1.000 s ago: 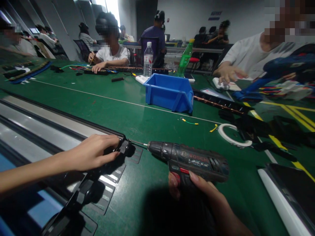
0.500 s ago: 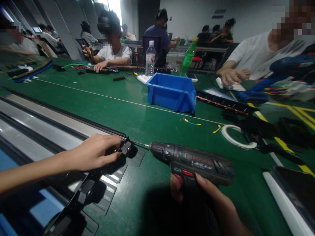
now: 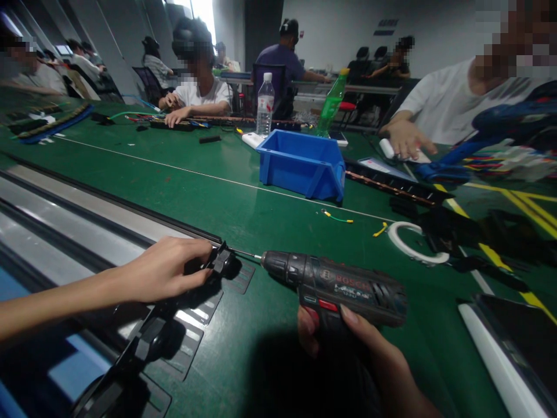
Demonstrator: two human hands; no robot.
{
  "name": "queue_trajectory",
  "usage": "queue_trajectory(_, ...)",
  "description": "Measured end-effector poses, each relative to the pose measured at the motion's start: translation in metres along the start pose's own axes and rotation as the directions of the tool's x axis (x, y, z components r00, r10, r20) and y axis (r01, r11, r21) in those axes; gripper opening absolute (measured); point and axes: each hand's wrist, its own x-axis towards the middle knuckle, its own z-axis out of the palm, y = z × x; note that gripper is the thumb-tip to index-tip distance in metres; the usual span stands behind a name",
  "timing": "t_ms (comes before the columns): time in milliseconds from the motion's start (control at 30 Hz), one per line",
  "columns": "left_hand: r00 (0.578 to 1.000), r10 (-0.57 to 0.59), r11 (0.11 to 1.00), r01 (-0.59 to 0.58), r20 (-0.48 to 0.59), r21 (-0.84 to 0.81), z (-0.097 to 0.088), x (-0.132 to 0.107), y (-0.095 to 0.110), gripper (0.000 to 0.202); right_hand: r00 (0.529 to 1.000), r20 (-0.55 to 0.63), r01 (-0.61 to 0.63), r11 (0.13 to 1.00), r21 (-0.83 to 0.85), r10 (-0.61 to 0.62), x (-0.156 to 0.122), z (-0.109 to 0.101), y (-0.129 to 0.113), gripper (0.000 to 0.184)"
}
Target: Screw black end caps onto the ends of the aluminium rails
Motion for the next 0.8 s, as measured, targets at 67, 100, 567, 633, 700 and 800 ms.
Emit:
queue_trajectory(67,1.0,-0.007,1.0,0.007,0.004,-0.015,0.0,0.0,0.0,0.012,1.0,-0.005,-0.008,1.0,0.011,0.009,0.002,0.0,0.0,0.049)
queue_trajectory(100,1.0,-0.01,1.0,0.01,0.006,-0.02,0.0,0.0,0.001,0.013,1.0,0.004,-0.01,1.0,0.014,0.01,0.003,0.0,0.001,0.05)
queue_trajectory(567,0.999,-0.03,0.999,0.03,0.013,0.013,0.0,0.002,0.001,0.016,0.997,0.069,-0.011,0.994,-0.105,0.018,0.012,-0.01,-0.002,0.046)
queue_trajectory(633,0.999,-0.039,0.999,0.039,0.022,0.017,0.0,0.002,0.001,0.015,0.994,0.1,-0.037,0.991,-0.131,0.05,0.017,-0.015,-0.004,0.049)
queue_trajectory(700,0.998,-0.048,0.999,0.047,0.031,0.016,-0.001,0.002,0.002,0.015,0.99,0.129,-0.037,0.986,-0.16,0.058,0.021,-0.018,-0.007,0.051)
queue_trajectory(800,0.998,-0.056,0.998,0.056,0.039,0.011,-0.002,0.003,0.002,0.015,0.985,0.151,-0.046,0.976,-0.213,0.079,0.023,-0.018,-0.013,0.054)
